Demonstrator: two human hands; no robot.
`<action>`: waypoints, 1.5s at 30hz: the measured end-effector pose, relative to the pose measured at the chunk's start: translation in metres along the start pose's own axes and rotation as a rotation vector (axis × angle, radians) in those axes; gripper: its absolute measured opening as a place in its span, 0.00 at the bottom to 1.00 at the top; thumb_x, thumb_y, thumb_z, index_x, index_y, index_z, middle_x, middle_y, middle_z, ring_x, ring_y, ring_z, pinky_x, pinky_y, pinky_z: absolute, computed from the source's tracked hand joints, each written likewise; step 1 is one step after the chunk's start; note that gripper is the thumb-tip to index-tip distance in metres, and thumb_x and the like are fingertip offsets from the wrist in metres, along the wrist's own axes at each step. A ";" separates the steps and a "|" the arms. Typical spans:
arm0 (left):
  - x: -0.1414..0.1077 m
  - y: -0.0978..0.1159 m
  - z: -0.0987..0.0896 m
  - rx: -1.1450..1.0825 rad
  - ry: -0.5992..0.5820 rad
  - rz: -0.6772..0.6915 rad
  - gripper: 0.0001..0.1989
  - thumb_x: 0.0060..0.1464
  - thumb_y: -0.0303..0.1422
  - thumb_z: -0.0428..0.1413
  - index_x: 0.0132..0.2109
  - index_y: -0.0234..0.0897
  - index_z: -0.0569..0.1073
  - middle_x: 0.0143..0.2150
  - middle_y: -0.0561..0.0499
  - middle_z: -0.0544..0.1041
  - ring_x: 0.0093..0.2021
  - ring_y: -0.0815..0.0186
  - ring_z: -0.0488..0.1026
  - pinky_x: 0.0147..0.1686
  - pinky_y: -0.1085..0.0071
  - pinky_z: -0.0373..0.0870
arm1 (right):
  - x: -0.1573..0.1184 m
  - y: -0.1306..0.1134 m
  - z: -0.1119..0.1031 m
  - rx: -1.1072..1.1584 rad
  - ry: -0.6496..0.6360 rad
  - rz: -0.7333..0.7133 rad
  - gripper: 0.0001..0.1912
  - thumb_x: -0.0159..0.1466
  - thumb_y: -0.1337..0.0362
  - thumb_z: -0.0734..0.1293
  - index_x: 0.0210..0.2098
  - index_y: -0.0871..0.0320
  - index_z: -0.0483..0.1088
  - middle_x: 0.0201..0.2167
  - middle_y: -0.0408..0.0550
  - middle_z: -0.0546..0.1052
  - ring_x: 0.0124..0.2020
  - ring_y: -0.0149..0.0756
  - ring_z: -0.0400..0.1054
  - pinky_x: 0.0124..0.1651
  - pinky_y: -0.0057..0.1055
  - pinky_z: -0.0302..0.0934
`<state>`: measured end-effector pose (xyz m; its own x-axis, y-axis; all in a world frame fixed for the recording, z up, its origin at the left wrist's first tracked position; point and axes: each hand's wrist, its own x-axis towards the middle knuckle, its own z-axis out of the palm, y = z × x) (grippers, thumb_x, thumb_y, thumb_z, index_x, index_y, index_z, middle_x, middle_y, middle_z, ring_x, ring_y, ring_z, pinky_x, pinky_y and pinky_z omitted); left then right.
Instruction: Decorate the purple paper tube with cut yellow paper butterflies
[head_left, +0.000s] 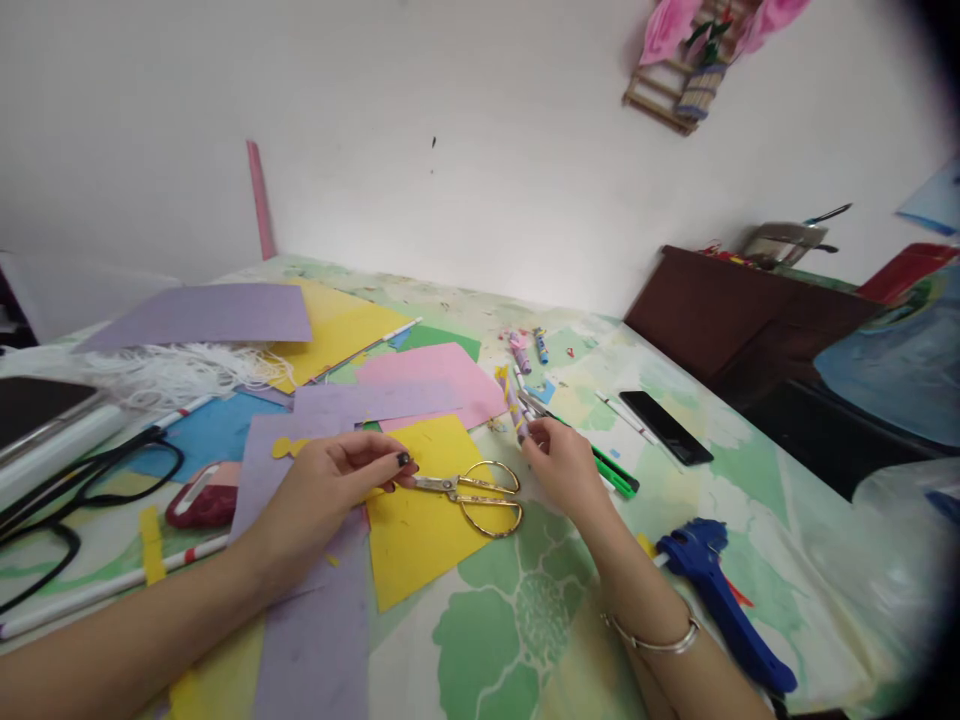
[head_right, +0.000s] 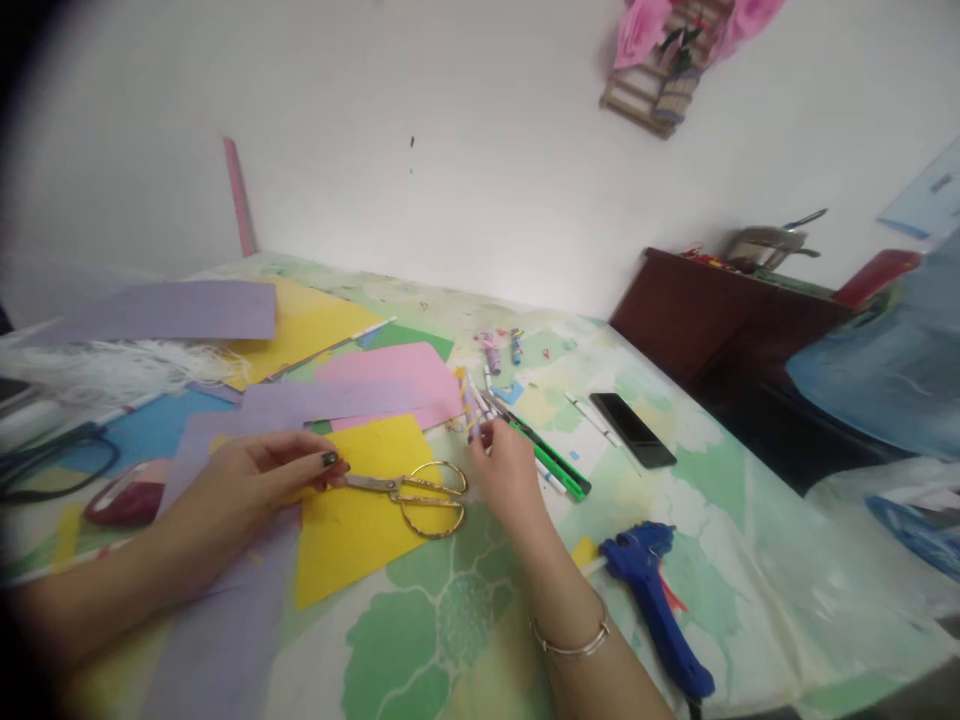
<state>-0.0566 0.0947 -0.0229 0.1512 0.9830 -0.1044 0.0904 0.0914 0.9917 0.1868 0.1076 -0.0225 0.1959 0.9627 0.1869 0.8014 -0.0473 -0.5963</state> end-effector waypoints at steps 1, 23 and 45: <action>0.001 0.000 0.000 -0.028 0.014 0.001 0.08 0.50 0.37 0.59 0.34 0.37 0.75 0.30 0.50 0.79 0.37 0.63 0.75 0.38 0.71 0.66 | -0.001 -0.003 0.002 0.095 -0.021 -0.026 0.09 0.58 0.67 0.60 0.35 0.61 0.71 0.31 0.52 0.77 0.31 0.38 0.70 0.34 0.32 0.60; 0.000 0.010 0.013 -0.227 -0.075 0.138 0.05 0.48 0.33 0.60 0.32 0.36 0.77 0.35 0.51 0.79 0.39 0.64 0.74 0.41 0.70 0.70 | -0.043 -0.043 0.034 1.218 -0.558 -0.058 0.13 0.60 0.62 0.68 0.44 0.55 0.66 0.40 0.48 0.76 0.40 0.35 0.69 0.40 0.29 0.60; -0.001 -0.006 0.025 -0.367 -0.188 -0.041 0.07 0.44 0.32 0.63 0.30 0.32 0.75 0.29 0.50 0.76 0.29 0.68 0.71 0.31 0.73 0.66 | -0.046 -0.039 0.042 1.148 -0.501 0.060 0.18 0.53 0.60 0.71 0.35 0.53 0.57 0.25 0.39 0.77 0.25 0.31 0.70 0.33 0.28 0.60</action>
<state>-0.0329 0.0890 -0.0301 0.3351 0.9342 -0.1222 -0.2515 0.2137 0.9440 0.1229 0.0766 -0.0413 -0.2227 0.9744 -0.0312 -0.2045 -0.0780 -0.9758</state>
